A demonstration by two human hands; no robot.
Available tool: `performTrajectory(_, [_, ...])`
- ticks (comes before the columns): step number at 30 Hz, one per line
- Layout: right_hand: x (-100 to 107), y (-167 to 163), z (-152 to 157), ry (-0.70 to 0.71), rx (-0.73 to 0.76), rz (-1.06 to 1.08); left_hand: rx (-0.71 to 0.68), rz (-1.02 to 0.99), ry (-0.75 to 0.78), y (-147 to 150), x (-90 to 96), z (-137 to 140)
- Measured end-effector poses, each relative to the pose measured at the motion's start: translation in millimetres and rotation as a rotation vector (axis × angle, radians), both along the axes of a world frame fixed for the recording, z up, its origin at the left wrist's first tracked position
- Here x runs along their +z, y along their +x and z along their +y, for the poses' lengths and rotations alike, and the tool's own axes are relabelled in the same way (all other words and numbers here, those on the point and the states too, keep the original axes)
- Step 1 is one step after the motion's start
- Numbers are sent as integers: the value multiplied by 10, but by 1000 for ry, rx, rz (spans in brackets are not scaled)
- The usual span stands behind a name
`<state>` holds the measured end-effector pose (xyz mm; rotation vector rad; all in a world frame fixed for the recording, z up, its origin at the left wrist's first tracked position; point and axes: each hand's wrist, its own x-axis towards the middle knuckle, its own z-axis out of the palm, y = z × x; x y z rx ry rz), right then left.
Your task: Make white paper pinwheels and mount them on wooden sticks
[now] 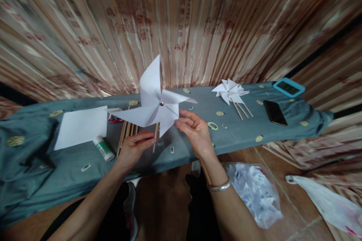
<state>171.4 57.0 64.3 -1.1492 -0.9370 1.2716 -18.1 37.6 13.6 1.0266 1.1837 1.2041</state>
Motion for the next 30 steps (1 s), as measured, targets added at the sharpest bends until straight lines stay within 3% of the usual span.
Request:
performTrajectory(7, [48,71,22,-18,9,18,23,-15,9,16,-7,2])
performTrajectory(17, [-53,-309,-96,-131,165,193,37,31,72,54,-70,7])
performTrajectory(20, [-110,-385,-155,-94,236,98,47,29,67,47,-95,20])
performTrajectory(24, [-30,-321,-309,51,313,-249,82,58,41,-2,-78,30])
performTrajectory(26, [80,-220,-371,181,218,-444,85,62,20,-29,-58,24])
performTrajectory(30, [217,-1,-332,458,-264,-769,76,31,1,-56,-26,6])
